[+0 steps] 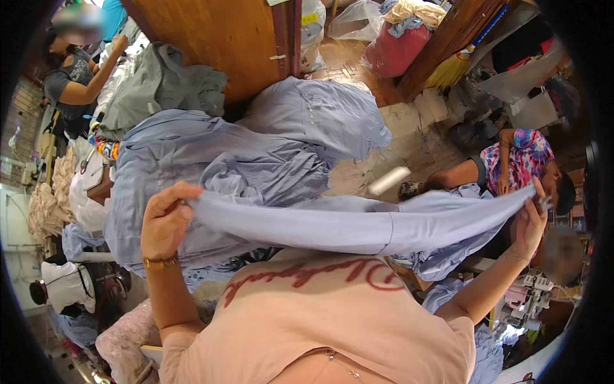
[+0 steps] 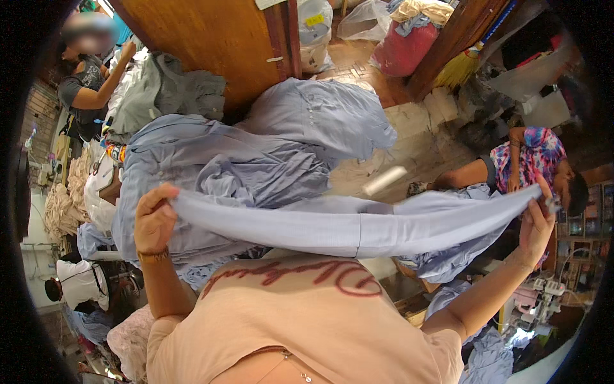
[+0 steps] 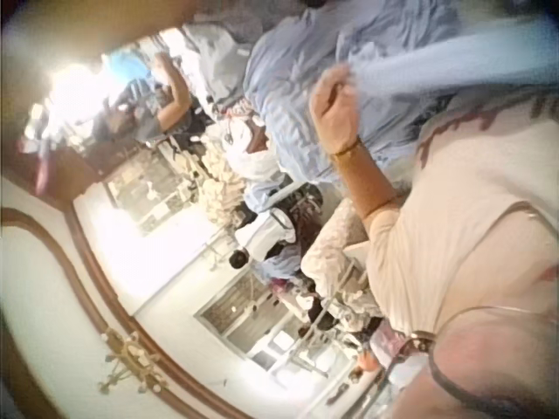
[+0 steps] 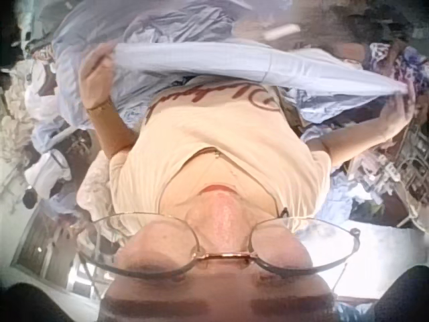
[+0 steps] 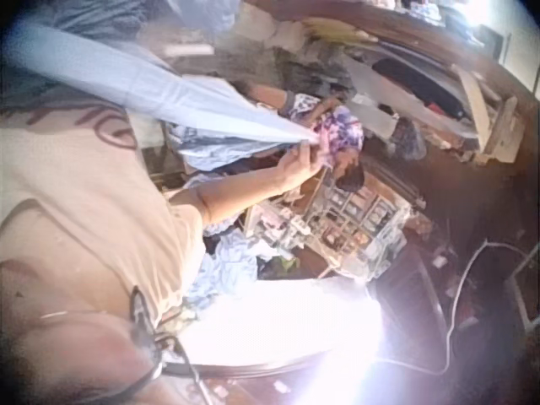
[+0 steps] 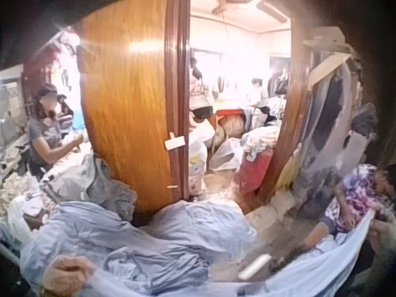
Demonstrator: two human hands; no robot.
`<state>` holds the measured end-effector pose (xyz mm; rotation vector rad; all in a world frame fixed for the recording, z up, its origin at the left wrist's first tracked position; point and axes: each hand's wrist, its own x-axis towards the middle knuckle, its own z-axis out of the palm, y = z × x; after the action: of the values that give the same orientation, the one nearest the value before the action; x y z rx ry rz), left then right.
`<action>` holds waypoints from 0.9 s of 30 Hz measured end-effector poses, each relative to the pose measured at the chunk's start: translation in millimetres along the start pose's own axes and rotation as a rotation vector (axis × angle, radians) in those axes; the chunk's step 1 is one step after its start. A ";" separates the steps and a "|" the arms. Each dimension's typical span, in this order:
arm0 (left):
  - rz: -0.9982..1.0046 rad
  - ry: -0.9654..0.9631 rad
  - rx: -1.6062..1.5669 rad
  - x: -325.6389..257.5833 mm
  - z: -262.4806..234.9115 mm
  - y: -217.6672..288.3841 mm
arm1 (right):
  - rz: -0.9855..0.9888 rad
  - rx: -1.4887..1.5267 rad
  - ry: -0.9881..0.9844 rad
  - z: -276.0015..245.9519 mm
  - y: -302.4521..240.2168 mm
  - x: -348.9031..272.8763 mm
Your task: The person picks up individual light blue shirts from a pile, buttons them, and checks the collars before placing them aside.
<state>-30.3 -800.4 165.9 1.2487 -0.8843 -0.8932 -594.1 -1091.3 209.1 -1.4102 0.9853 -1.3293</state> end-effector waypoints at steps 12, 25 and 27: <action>0.196 0.202 0.931 261.5 17.2 24.8 | -0.227 -0.660 0.128 47.8 148.8 232.1; 0.267 0.069 1.381 255.8 -45.7 -105.0 | -0.198 -0.493 -0.187 159.4 378.5 161.2; 0.019 0.030 1.655 249.4 -68.9 -172.2 | -0.144 -0.555 -0.351 179.9 427.2 127.6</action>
<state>119.2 -1019.1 3.4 2.5729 -1.6752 0.1013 -385.1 -1301.2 -169.6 -2.0836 1.0688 -0.8847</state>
